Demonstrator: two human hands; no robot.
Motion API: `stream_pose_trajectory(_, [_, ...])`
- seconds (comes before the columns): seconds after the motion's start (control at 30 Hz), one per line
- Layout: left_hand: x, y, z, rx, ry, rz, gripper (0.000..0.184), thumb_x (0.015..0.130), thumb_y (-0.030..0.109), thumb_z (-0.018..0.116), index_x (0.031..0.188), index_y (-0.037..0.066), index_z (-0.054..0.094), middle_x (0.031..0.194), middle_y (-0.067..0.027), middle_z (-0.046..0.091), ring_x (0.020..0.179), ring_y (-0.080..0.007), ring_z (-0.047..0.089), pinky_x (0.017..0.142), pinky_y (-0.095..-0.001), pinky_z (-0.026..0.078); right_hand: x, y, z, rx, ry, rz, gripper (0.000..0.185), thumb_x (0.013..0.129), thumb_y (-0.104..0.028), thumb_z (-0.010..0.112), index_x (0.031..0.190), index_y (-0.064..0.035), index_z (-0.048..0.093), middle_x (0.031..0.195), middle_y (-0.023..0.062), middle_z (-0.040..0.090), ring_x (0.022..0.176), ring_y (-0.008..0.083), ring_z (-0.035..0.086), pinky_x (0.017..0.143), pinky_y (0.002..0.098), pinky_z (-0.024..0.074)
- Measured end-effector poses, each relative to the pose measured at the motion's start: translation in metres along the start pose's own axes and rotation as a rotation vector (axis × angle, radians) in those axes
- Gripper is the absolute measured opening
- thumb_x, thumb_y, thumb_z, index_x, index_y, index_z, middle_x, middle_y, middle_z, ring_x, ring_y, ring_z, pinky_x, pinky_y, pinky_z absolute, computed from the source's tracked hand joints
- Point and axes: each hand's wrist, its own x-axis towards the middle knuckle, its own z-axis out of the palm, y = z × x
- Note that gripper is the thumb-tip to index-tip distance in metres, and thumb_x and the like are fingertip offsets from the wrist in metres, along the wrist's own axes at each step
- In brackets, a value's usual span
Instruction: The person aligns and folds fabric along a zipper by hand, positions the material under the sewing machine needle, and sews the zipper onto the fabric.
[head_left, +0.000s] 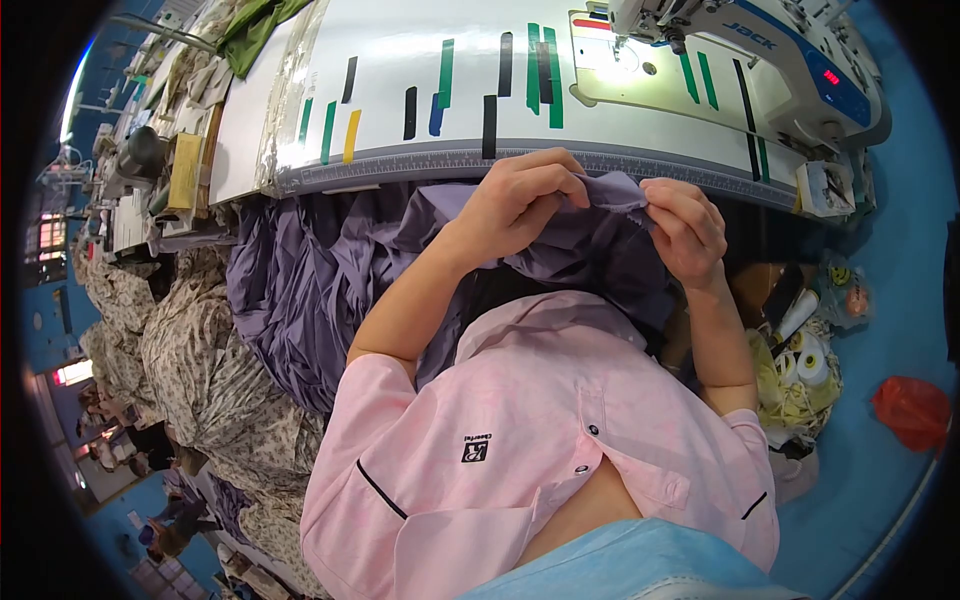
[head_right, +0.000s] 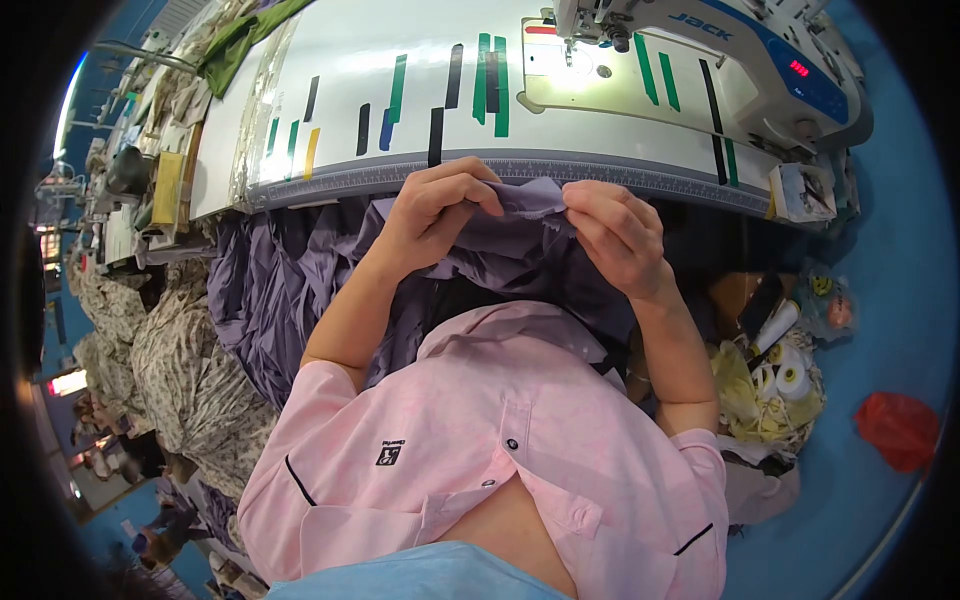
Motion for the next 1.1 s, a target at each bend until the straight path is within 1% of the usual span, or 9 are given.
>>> stream_pose_trajectory(0.1, [0.001, 0.005, -0.002, 0.057, 0.053, -0.029, 0.028, 0.070, -0.018, 0.050, 0.087, 0.001, 0.064, 0.088, -0.0107, 0.063, 0.072, -0.0227, 0.062, 0.062, -0.0284, 0.045, -0.002, 0.001, 0.003, 0.041, 0.022, 0.250, 0.025, 0.075, 0.012, 0.071, 0.095, -0.0002, 0.062, 0.104, 0.0106, 0.065, 0.086, 0.0239, 0.070, 0.070, 0.0299, 0.0578])
stream_pose_trajectory(0.2, [0.000, 0.003, -0.004, 0.191, 0.132, -0.074, 0.028, 0.072, -0.017, 0.050, 0.088, 0.001, 0.065, 0.087, -0.0099, 0.063, 0.070, -0.0208, 0.061, 0.061, -0.0273, 0.044, -0.011, -0.005, 0.003, 0.565, 0.168, 0.585, 0.014, 0.085, 0.006, 0.066, 0.095, -0.0018, 0.060, 0.105, 0.0114, 0.066, 0.087, 0.0184, 0.068, 0.070, 0.0255, 0.0546])
stream_pose_trajectory(0.23, [0.000, 0.003, -0.004, 0.216, 0.146, -0.079, 0.028, 0.072, -0.017, 0.050, 0.088, 0.000, 0.065, 0.086, -0.0097, 0.063, 0.070, -0.0200, 0.061, 0.060, -0.0269, 0.044, -0.014, -0.011, -0.004, 0.601, 0.094, 0.670, 0.004, 0.092, 0.000, 0.062, 0.095, -0.0021, 0.059, 0.108, 0.0127, 0.066, 0.090, 0.0156, 0.067, 0.074, 0.0234, 0.0518])
stream_pose_trajectory(0.47, [0.004, 0.003, -0.001, 0.233, 0.195, -0.058, 0.027, 0.073, -0.015, 0.051, 0.089, 0.000, 0.066, 0.085, -0.0090, 0.062, 0.067, -0.0179, 0.059, 0.058, -0.0263, 0.042, -0.011, -0.016, 0.012, 0.749, 0.049, 0.574, 0.006, 0.094, -0.004, 0.062, 0.099, -0.0016, 0.060, 0.124, 0.0194, 0.063, 0.108, 0.0212, 0.065, 0.084, 0.0273, 0.0521])
stream_pose_trajectory(0.57, [0.004, 0.007, -0.001, 0.209, 0.135, -0.070, 0.026, 0.072, -0.013, 0.054, 0.089, 0.001, 0.066, 0.086, -0.0092, 0.062, 0.065, -0.0183, 0.059, 0.057, -0.0276, 0.043, -0.006, -0.009, 0.017, 0.747, 0.053, 0.554, 0.007, 0.095, -0.005, 0.062, 0.100, -0.0018, 0.060, 0.135, 0.0211, 0.056, 0.105, 0.0224, 0.067, 0.081, 0.0260, 0.0535])
stream_pose_trajectory(0.67, [0.002, 0.003, 0.001, 0.291, 0.108, -0.010, 0.025, 0.070, -0.010, 0.057, 0.091, 0.001, 0.066, 0.087, -0.0090, 0.062, 0.062, -0.0200, 0.059, 0.054, -0.0297, 0.045, 0.002, -0.010, 0.012, 0.912, -0.039, 0.689, 0.008, 0.095, -0.004, 0.062, 0.101, -0.0020, 0.059, 0.141, 0.0215, 0.050, 0.100, 0.0227, 0.070, 0.078, 0.0250, 0.0552])
stream_pose_trajectory(0.87, [-0.002, -0.005, 0.004, 0.635, 0.084, 0.216, 0.026, 0.066, -0.004, 0.064, 0.091, 0.004, 0.065, 0.089, -0.0075, 0.061, 0.057, -0.0213, 0.060, 0.048, -0.0315, 0.047, 0.007, -0.007, 0.006, 1.292, 0.019, 0.886, 0.008, 0.097, -0.006, 0.059, 0.104, -0.0024, 0.058, 0.145, 0.0217, 0.046, 0.094, 0.0223, 0.072, 0.074, 0.0232, 0.0561])
stream_pose_trajectory(0.97, [-0.005, -0.007, 0.005, 0.662, 0.010, 0.260, 0.027, 0.065, -0.001, 0.067, 0.091, 0.004, 0.065, 0.089, -0.0074, 0.061, 0.056, -0.0204, 0.060, 0.048, -0.0311, 0.047, 0.009, -0.006, 0.017, 1.161, 0.018, 0.889, 0.007, 0.098, -0.007, 0.058, 0.102, -0.0022, 0.059, 0.131, 0.0157, 0.060, 0.080, 0.0120, 0.069, 0.066, 0.0200, 0.0515])
stream_pose_trajectory(1.1, [-0.005, -0.006, 0.005, 0.597, 0.011, 0.254, 0.016, 0.071, 0.003, 0.070, 0.086, 0.004, 0.065, 0.086, -0.0080, 0.060, 0.055, -0.0203, 0.059, 0.047, -0.0310, 0.045, 0.004, 0.006, 0.013, 0.813, -0.156, 0.866, 0.007, 0.097, -0.009, 0.060, 0.098, -0.0014, 0.059, 0.100, 0.0045, 0.072, 0.064, 0.0035, 0.052, 0.058, 0.0194, 0.0418])
